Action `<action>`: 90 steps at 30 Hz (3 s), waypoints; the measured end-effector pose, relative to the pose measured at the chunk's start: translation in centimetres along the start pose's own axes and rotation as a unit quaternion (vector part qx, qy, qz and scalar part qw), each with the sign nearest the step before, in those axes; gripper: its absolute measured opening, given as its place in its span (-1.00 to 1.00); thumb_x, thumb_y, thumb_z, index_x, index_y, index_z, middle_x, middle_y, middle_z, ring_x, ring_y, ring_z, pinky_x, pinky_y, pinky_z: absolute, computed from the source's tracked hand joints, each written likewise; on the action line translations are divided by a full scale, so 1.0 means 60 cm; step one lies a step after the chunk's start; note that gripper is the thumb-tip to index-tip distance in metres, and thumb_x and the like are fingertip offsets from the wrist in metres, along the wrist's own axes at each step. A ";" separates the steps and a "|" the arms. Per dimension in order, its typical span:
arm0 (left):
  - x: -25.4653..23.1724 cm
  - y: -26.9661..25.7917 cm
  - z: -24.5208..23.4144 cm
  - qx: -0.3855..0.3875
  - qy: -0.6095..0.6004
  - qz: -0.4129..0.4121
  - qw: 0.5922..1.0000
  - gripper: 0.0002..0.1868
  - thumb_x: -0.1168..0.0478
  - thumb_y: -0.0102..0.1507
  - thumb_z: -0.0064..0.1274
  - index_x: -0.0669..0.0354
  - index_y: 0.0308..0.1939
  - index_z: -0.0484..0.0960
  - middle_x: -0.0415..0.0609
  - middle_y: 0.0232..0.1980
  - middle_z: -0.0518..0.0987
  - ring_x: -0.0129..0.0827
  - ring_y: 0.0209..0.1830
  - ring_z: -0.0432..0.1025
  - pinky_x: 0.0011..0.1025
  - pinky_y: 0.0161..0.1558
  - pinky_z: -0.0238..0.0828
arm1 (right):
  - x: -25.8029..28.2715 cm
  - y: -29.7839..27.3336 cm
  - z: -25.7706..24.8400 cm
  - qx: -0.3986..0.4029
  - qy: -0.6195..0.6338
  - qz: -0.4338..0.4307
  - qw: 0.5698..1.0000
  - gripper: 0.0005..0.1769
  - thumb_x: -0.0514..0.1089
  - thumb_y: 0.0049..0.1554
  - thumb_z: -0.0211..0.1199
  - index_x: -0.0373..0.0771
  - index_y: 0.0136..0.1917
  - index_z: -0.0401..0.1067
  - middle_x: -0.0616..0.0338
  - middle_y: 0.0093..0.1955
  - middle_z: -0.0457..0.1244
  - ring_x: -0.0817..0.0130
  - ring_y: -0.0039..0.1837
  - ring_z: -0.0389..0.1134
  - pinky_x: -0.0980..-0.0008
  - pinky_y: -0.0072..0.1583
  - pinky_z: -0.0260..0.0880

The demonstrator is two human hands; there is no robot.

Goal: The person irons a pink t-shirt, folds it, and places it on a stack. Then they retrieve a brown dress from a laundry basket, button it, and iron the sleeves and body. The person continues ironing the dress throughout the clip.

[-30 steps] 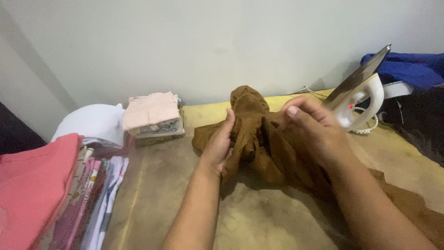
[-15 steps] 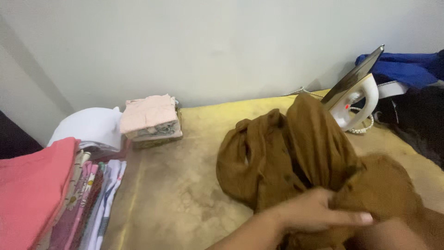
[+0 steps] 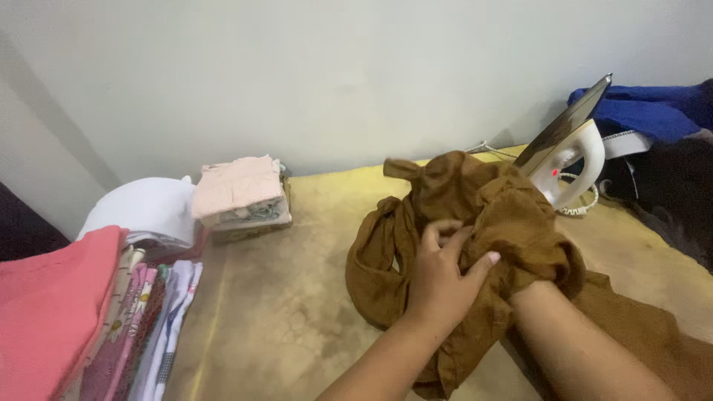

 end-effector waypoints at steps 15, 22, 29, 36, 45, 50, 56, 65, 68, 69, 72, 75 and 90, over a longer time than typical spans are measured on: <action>0.028 -0.084 0.157 0.347 -0.331 -0.174 0.860 -0.20 -0.02 0.15 0.29 0.40 0.36 0.50 0.11 0.19 0.62 -0.27 0.15 0.51 -0.31 0.22 0.43 | -0.046 -0.029 0.049 0.086 -0.184 0.000 0.979 -0.53 -0.11 0.14 0.22 -0.26 0.30 0.36 0.03 0.29 0.27 0.18 0.34 0.26 0.21 0.36 0.24; 0.015 -0.085 0.161 0.396 -0.289 -0.110 0.865 -0.25 -0.13 0.22 0.24 0.29 0.34 0.53 0.10 0.21 0.60 -0.25 0.20 0.48 -0.28 0.24 0.42 | -0.034 -0.041 0.074 0.110 -0.219 -0.033 0.969 -0.47 -0.11 0.11 0.26 -0.25 0.33 0.35 0.03 0.34 0.25 0.17 0.38 0.24 0.21 0.39 0.21; 0.191 0.052 -0.070 0.045 -0.026 -0.292 0.955 -0.16 -0.49 0.20 -0.14 0.20 0.03 0.70 0.25 -0.18 0.70 -0.06 -0.16 0.58 -0.09 -0.06 0.53 | -0.005 -0.023 0.114 0.152 -0.314 -0.139 0.927 -0.41 -0.11 0.08 0.31 -0.25 0.37 0.33 0.03 0.38 0.24 0.17 0.42 0.22 0.20 0.42 0.18; 0.251 0.079 -0.188 -0.109 -0.250 -0.257 0.927 -0.43 -0.12 0.35 -0.02 0.27 0.19 0.63 0.14 0.19 0.67 -0.12 0.18 0.53 -0.19 0.17 0.44 | 0.020 -0.021 0.048 0.136 -0.603 -0.294 0.729 -0.40 -0.11 0.03 0.35 -0.20 0.35 0.39 0.05 0.37 0.27 0.18 0.44 0.24 0.22 0.45 0.21; 0.347 0.037 -0.295 -0.178 -0.165 -0.386 0.890 -0.39 -0.13 0.35 -0.06 0.11 0.38 0.39 0.02 0.32 0.52 -0.21 0.30 0.45 -0.13 0.26 0.33 | 0.262 -0.131 -0.170 0.079 0.019 -0.290 0.953 -0.64 0.07 0.42 0.15 -0.30 0.12 0.49 0.05 -0.01 0.38 0.27 0.09 0.43 0.17 0.25 0.40; 0.342 0.044 -0.292 -0.174 -0.142 -0.352 0.909 -0.43 -0.10 0.35 -0.01 0.19 0.31 0.51 0.08 0.31 0.55 -0.13 0.31 0.42 -0.09 0.30 0.28 | 0.329 -0.201 -0.174 0.104 0.069 -0.388 0.913 -0.66 0.11 0.38 0.19 -0.21 0.09 0.51 0.16 -0.02 0.40 0.32 0.15 0.44 0.14 0.33 0.34; 0.302 0.028 -0.324 -0.165 -0.271 -0.360 0.877 -0.38 -0.11 0.27 0.11 0.24 0.26 0.55 0.12 0.22 0.65 -0.10 0.21 0.54 -0.11 0.21 0.46 | 0.256 -0.173 -0.154 0.006 -0.402 -0.173 0.899 -0.47 0.09 -0.01 0.44 -0.16 0.18 0.53 0.19 0.07 0.43 0.34 0.18 0.43 0.23 0.26 0.37; 0.166 0.059 -0.469 -0.197 -0.140 -0.239 0.940 -0.31 -0.17 0.32 0.12 0.03 0.44 0.40 -0.12 0.32 0.51 -0.31 0.28 0.37 -0.23 0.18 0.27 | 0.009 -0.230 -0.282 -0.032 -0.557 0.107 0.823 -0.57 0.11 0.22 0.23 -0.22 0.18 0.58 0.06 0.05 0.39 0.21 0.10 0.49 0.25 0.21 0.47; 0.127 0.066 -0.526 -0.197 -0.224 -0.170 0.939 -0.36 -0.14 0.32 0.11 0.21 0.32 0.51 0.01 0.16 0.62 -0.21 0.11 0.52 -0.24 0.07 0.48 | 0.026 -0.244 -0.386 -0.218 -0.312 0.122 0.917 -0.53 0.09 0.32 0.06 -0.17 0.36 0.47 -0.12 0.14 0.41 0.02 0.17 0.38 0.02 0.23 0.37; 0.108 0.072 -0.543 -0.191 -0.258 -0.119 0.940 -0.37 -0.13 0.35 0.13 0.25 0.31 0.48 0.02 0.16 0.61 -0.20 0.12 0.53 -0.24 0.11 0.51 | 0.039 -0.238 -0.396 -0.215 -0.206 0.083 0.951 -0.53 0.08 0.33 0.01 -0.16 0.37 0.45 -0.06 0.17 0.40 0.07 0.18 0.38 0.03 0.23 0.37; 0.093 0.070 -0.569 -0.178 -0.210 -0.092 0.957 -0.39 -0.10 0.33 0.13 0.26 0.29 0.50 0.00 0.16 0.62 -0.23 0.12 0.53 -0.26 0.09 0.53 | 0.069 -0.211 -0.415 -0.195 0.029 0.009 0.980 -0.53 0.08 0.37 -0.07 -0.15 0.39 0.39 0.08 0.25 0.35 0.19 0.22 0.37 0.09 0.23 0.37; 0.124 0.044 -0.554 -0.121 -0.010 -0.172 0.978 -0.41 -0.10 0.32 0.10 0.28 0.24 0.59 0.11 0.12 0.65 -0.16 0.10 0.51 -0.23 0.07 0.45 | 0.004 -0.186 -0.410 -0.205 0.033 0.072 0.976 -0.54 0.11 0.36 -0.05 -0.13 0.39 0.35 0.11 0.31 0.31 0.21 0.26 0.35 0.09 0.24 0.39; 0.366 -0.037 -0.525 -0.114 -0.092 -0.377 0.915 -0.25 -0.05 0.23 0.13 0.25 0.42 0.37 0.21 0.34 0.51 0.01 0.27 0.46 -0.07 0.17 0.45 | -0.128 -0.182 -0.442 -0.060 -0.240 0.209 0.946 -0.54 0.01 0.32 0.16 -0.40 0.30 0.37 -0.26 0.28 0.31 -0.05 0.19 0.34 0.04 0.15 0.43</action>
Point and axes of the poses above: each hand's wrist, its own y-axis towards the middle knuckle, its own z-axis out of the palm, x = y × z, the point moved 10 cm from there along y, towards the middle knuckle
